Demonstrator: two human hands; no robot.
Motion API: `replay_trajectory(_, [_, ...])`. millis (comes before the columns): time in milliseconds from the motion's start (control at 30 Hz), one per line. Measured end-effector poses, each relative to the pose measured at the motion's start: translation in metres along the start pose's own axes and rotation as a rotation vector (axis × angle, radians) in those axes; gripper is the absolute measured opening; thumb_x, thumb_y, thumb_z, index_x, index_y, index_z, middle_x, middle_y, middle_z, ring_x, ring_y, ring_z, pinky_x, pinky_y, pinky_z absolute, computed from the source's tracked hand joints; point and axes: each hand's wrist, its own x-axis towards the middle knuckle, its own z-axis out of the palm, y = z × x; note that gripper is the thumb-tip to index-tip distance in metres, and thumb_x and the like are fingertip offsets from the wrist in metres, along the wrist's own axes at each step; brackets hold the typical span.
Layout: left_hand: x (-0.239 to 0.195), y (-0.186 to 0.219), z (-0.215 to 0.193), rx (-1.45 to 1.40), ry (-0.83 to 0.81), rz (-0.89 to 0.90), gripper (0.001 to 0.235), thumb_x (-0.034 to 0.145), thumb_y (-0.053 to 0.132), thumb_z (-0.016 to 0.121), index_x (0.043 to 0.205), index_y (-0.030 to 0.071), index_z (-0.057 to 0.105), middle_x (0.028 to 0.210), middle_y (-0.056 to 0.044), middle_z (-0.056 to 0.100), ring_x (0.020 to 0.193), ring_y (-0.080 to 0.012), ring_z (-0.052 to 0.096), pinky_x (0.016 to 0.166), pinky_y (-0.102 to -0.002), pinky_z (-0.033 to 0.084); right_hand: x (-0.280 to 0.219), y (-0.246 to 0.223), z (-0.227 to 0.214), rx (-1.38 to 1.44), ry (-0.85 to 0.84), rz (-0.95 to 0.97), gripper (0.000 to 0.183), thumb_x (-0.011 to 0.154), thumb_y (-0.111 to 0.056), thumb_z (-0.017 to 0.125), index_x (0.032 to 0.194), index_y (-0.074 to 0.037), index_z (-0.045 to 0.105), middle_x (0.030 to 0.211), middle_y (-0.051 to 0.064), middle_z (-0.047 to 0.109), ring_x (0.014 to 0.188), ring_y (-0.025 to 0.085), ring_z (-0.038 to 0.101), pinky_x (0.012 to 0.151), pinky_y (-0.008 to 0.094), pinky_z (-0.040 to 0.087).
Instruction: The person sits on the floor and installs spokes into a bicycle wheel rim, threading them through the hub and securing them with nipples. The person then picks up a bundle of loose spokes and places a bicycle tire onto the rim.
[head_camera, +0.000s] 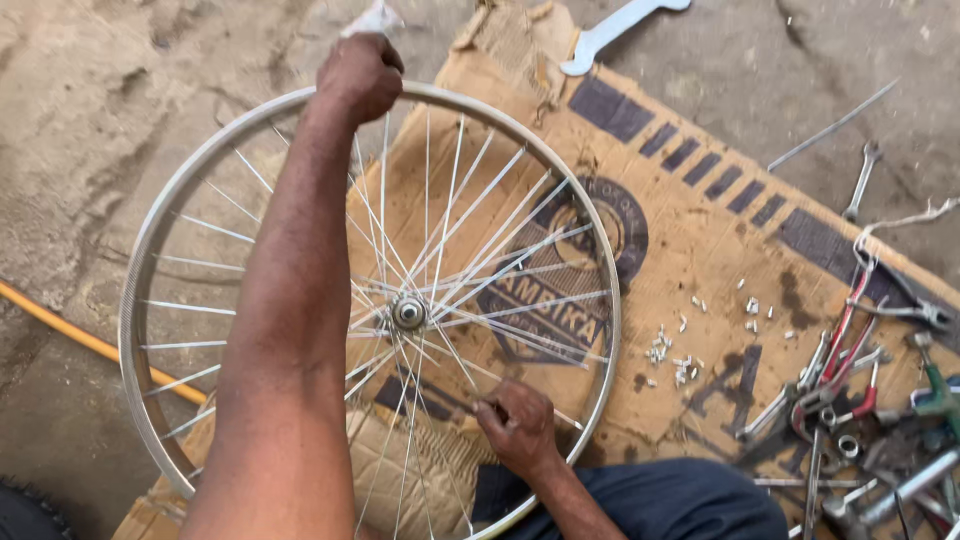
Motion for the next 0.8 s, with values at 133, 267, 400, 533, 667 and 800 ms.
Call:
replay_trajectory(133, [0.001,-0.034,0.0,-0.062,0.103,-0.027,0.017,0.093,0.007,0.061,0.106,0.011,0.073,0.105,-0.012,0.072,0.096,-0.027,0.068,0.082,-0.041,0.055,0.003,-0.001,0.002,0.027,-0.013,0.052,0.017,0.078,-0.006,0.078,0.073,-0.006,0.061,0.063,0.006,0.057,0.052,0.022,0.057,0.049,0.038,0.044])
replay_trajectory(267, [-0.025,-0.081,-0.027,-0.052,0.238,-0.029,0.015,0.098,0.011,0.063,0.109,0.011,0.074,0.109,-0.01,0.073,0.096,-0.0208,0.069,0.086,-0.037,0.054,-0.002,0.001,0.002,-0.013,0.004,0.029,0.017,0.078,-0.006,0.077,0.074,-0.006,0.061,0.066,0.006,0.058,0.056,0.022,0.058,0.051,0.037,0.045])
replay_trajectory(400, [-0.049,-0.072,-0.059,-0.065,0.216,-0.073,0.015,0.098,0.011,0.066,0.111,0.008,0.074,0.112,-0.011,0.072,0.096,-0.0185,0.067,0.088,-0.036,0.055,-0.001,-0.001,0.005,-0.017,-0.047,0.141,0.019,0.079,-0.007,0.079,0.07,-0.006,0.063,0.059,0.004,0.056,0.049,0.018,0.055,0.046,0.037,0.043])
replay_trajectory(533, [-0.062,-0.05,-0.074,-0.204,-0.001,-0.277,0.021,0.1,0.014,0.059,0.118,0.012,0.071,0.116,-0.006,0.069,0.099,-0.0155,0.066,0.089,-0.035,0.056,-0.003,0.002,0.007,-0.005,-0.016,0.078,0.017,0.079,-0.007,0.077,0.072,-0.006,0.062,0.063,0.003,0.058,0.053,0.017,0.057,0.048,0.035,0.045])
replay_trajectory(667, [-0.069,-0.043,-0.08,-0.211,-0.031,-0.304,0.023,0.103,0.02,0.055,0.119,0.013,0.07,0.117,-0.005,0.069,0.1,-0.0139,0.064,0.09,-0.035,0.054,-0.005,0.005,0.011,-0.013,-0.019,0.105,0.017,0.078,-0.006,0.078,0.07,-0.007,0.062,0.062,0.003,0.057,0.052,0.015,0.057,0.047,0.034,0.045])
replay_trajectory(800, [-0.062,-0.047,-0.074,-0.162,-0.027,-0.31,0.023,0.104,0.028,0.058,0.12,0.016,0.071,0.116,-0.003,0.069,0.098,-0.0127,0.061,0.09,-0.036,0.05,-0.008,0.009,0.012,-0.029,-0.029,0.12,0.02,0.077,-0.006,0.079,0.068,-0.006,0.061,0.06,0.004,0.054,0.049,0.016,0.053,0.046,0.035,0.041])
